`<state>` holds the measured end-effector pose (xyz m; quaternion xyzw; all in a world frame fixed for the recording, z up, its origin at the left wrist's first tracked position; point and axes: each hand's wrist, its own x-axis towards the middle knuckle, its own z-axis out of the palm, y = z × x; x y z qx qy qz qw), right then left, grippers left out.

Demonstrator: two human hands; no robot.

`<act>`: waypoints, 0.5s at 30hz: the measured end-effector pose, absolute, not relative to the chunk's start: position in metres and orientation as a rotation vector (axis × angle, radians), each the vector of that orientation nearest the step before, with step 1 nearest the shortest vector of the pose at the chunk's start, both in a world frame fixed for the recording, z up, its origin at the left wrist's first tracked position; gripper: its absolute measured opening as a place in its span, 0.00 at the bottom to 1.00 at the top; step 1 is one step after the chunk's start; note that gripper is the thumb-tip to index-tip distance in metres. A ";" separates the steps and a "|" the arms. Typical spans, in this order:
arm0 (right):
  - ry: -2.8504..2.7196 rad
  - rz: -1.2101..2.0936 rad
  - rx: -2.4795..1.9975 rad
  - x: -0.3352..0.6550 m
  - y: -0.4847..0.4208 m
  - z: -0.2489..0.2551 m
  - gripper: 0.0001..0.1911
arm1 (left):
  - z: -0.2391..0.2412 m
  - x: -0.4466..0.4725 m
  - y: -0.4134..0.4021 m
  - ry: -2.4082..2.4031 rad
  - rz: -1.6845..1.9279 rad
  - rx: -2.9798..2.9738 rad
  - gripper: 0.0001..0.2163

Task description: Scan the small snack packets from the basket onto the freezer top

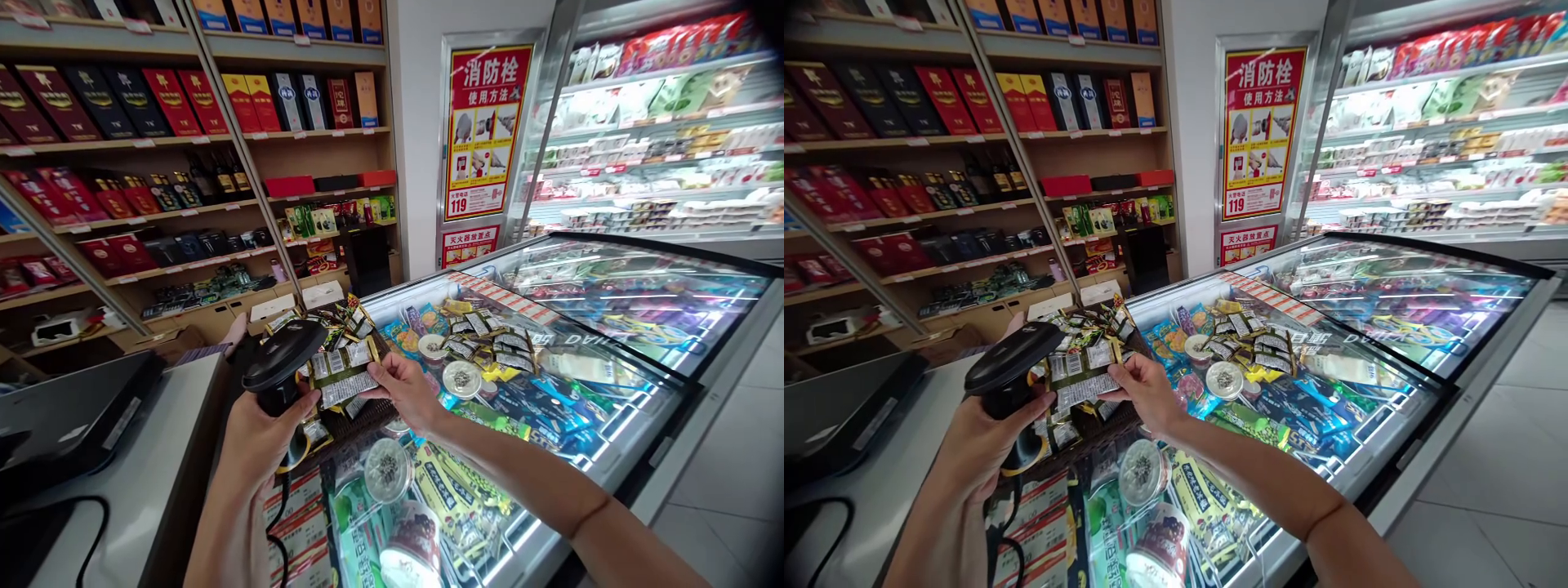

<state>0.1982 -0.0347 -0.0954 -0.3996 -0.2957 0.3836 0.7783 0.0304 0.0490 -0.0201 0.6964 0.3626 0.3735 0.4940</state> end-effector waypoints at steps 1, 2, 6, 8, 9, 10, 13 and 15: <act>-0.662 0.827 -0.889 0.201 -0.035 -0.094 0.29 | -0.019 0.030 0.048 0.890 0.911 1.694 0.23; -0.689 0.827 -0.915 0.204 -0.034 -0.093 0.29 | -0.019 0.030 0.048 0.899 0.909 1.710 0.24; -0.815 0.762 -1.068 0.229 -0.036 -0.086 0.29 | -0.012 0.024 0.044 0.950 0.845 1.815 0.27; -0.863 0.647 -1.207 0.250 -0.039 -0.080 0.27 | -0.008 0.020 0.042 0.972 0.794 1.821 0.27; -0.878 0.583 -1.282 0.261 -0.042 -0.077 0.26 | -0.006 0.018 0.041 0.980 0.766 1.818 0.26; -0.884 0.530 -1.349 0.273 -0.044 -0.074 0.26 | -0.005 0.017 0.040 0.984 0.736 1.819 0.25; -0.866 0.437 -1.463 0.300 -0.054 -0.064 0.24 | -0.002 0.020 0.034 0.972 0.650 1.860 0.24; -0.839 0.411 -1.483 0.311 -0.060 -0.059 0.24 | -0.003 0.025 0.028 0.929 0.625 1.868 0.25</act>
